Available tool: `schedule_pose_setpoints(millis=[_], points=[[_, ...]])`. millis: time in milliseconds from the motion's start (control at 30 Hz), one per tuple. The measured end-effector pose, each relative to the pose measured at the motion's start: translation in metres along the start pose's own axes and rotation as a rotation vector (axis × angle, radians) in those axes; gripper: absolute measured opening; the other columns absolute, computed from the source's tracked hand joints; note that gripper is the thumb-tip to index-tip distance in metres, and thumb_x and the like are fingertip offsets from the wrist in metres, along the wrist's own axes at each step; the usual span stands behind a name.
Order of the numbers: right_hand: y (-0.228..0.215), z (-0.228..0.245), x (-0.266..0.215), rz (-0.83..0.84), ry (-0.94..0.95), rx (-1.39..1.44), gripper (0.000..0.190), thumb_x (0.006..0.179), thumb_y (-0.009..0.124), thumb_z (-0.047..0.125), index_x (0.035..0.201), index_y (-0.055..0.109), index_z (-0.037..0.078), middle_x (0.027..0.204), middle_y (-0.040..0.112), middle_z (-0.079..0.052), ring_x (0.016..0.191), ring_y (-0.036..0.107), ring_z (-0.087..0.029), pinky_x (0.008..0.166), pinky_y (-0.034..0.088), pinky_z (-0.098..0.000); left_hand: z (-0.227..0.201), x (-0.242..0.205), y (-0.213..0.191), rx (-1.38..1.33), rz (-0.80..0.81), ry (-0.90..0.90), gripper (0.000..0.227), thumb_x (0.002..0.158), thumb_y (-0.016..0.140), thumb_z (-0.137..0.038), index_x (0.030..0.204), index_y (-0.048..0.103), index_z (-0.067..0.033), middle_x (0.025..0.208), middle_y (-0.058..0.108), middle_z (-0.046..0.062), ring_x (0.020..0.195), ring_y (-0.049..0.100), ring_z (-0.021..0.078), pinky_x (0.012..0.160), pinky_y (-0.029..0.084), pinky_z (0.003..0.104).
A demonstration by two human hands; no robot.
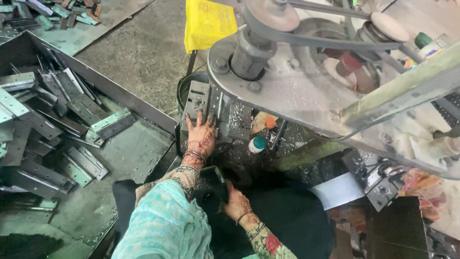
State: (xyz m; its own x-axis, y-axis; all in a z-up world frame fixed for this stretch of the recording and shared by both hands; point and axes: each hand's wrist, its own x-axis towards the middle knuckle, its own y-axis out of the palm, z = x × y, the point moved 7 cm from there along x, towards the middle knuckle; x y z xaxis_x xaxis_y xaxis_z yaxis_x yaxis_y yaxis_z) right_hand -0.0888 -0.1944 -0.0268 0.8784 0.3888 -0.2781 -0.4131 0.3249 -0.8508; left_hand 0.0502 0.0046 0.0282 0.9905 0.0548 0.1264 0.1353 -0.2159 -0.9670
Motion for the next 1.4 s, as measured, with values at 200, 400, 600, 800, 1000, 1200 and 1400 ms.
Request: schedule_pose_setpoints(millis=[200, 400, 600, 800, 1000, 1200, 1400], points=[[-0.045, 0.025, 0.012, 0.129, 0.047, -0.161, 0.072, 0.086, 0.073, 0.028, 0.148, 0.042, 0.009, 0.112, 0.069, -0.027, 0.105, 0.067, -0.045, 0.092, 0.055, -0.0509, 0.004, 0.023, 0.005, -0.002, -0.041, -0.050, 0.050, 0.103, 0.040, -0.032, 0.150, 0.050, -0.0203, 0.162, 0.037, -0.003, 0.157, 0.007, 0.0357, 0.116, -0.008, 0.076], [0.000, 0.004, -0.008, 0.042, 0.071, -0.016, 0.084, 0.080, 0.075, 0.021, 0.154, 0.036, 0.015, 0.119, 0.069, -0.022, 0.102, 0.070, -0.040, 0.089, 0.057, -0.0472, 0.011, 0.041, 0.018, -0.004, -0.057, -0.046, 0.048, 0.101, 0.043, -0.026, 0.148, 0.054, -0.0199, 0.161, 0.039, -0.002, 0.157, 0.011, 0.0361, 0.115, -0.008, 0.077], [0.046, -0.027, -0.020, -0.119, -0.063, 0.083, 0.086, 0.078, 0.080, 0.020, 0.152, 0.037, 0.015, 0.125, 0.067, -0.021, 0.110, 0.066, -0.041, 0.090, 0.056, -0.0474, 0.003, 0.005, -0.008, -0.070, -0.198, 0.005, 0.042, 0.098, 0.053, -0.030, 0.135, 0.065, -0.0154, 0.152, 0.051, 0.002, 0.154, 0.021, 0.0358, 0.118, -0.001, 0.074], [0.012, -0.010, -0.003, -0.033, -0.009, 0.033, 0.087, 0.075, 0.079, 0.021, 0.152, 0.038, 0.016, 0.121, 0.069, -0.023, 0.112, 0.066, -0.042, 0.094, 0.055, -0.0476, 0.047, -0.039, -0.068, -0.113, -0.206, -0.132, 0.047, 0.082, 0.068, -0.030, 0.127, 0.069, -0.0162, 0.146, 0.056, 0.002, 0.146, 0.033, 0.0353, 0.116, 0.018, 0.068], [-0.043, 0.021, 0.011, 0.083, 0.025, -0.200, 0.073, 0.086, 0.071, 0.046, 0.148, 0.049, 0.015, 0.119, 0.069, -0.028, 0.115, 0.066, -0.045, 0.097, 0.055, -0.0498, 0.180, -0.136, -0.044, -0.266, -0.291, -0.465, 0.037, 0.091, 0.068, -0.033, 0.124, 0.072, -0.0163, 0.139, 0.064, 0.002, 0.135, 0.050, 0.0312, 0.110, 0.044, 0.053], [-0.053, 0.042, 0.013, 0.108, 0.014, -0.201, 0.075, 0.083, 0.074, 0.043, 0.149, 0.048, 0.019, 0.125, 0.066, -0.027, 0.120, 0.062, -0.044, 0.100, 0.052, -0.0495, 0.294, -0.230, 0.055, -0.243, -0.136, -0.927, 0.058, 0.087, 0.073, -0.040, 0.138, 0.061, -0.0140, 0.138, 0.059, 0.011, 0.130, 0.052, 0.0348, 0.101, 0.049, 0.053], [-0.049, 0.042, 0.017, 0.156, 0.068, -0.232, 0.077, 0.084, 0.074, 0.043, 0.150, 0.046, 0.018, 0.125, 0.068, -0.025, 0.121, 0.064, -0.042, 0.101, 0.053, -0.0464, 0.347, -0.238, 0.102, -0.144, -0.290, -1.055, 0.062, 0.083, 0.078, -0.037, 0.134, 0.062, -0.0066, 0.143, 0.053, 0.013, 0.131, 0.048, 0.0361, 0.102, 0.047, 0.048]])
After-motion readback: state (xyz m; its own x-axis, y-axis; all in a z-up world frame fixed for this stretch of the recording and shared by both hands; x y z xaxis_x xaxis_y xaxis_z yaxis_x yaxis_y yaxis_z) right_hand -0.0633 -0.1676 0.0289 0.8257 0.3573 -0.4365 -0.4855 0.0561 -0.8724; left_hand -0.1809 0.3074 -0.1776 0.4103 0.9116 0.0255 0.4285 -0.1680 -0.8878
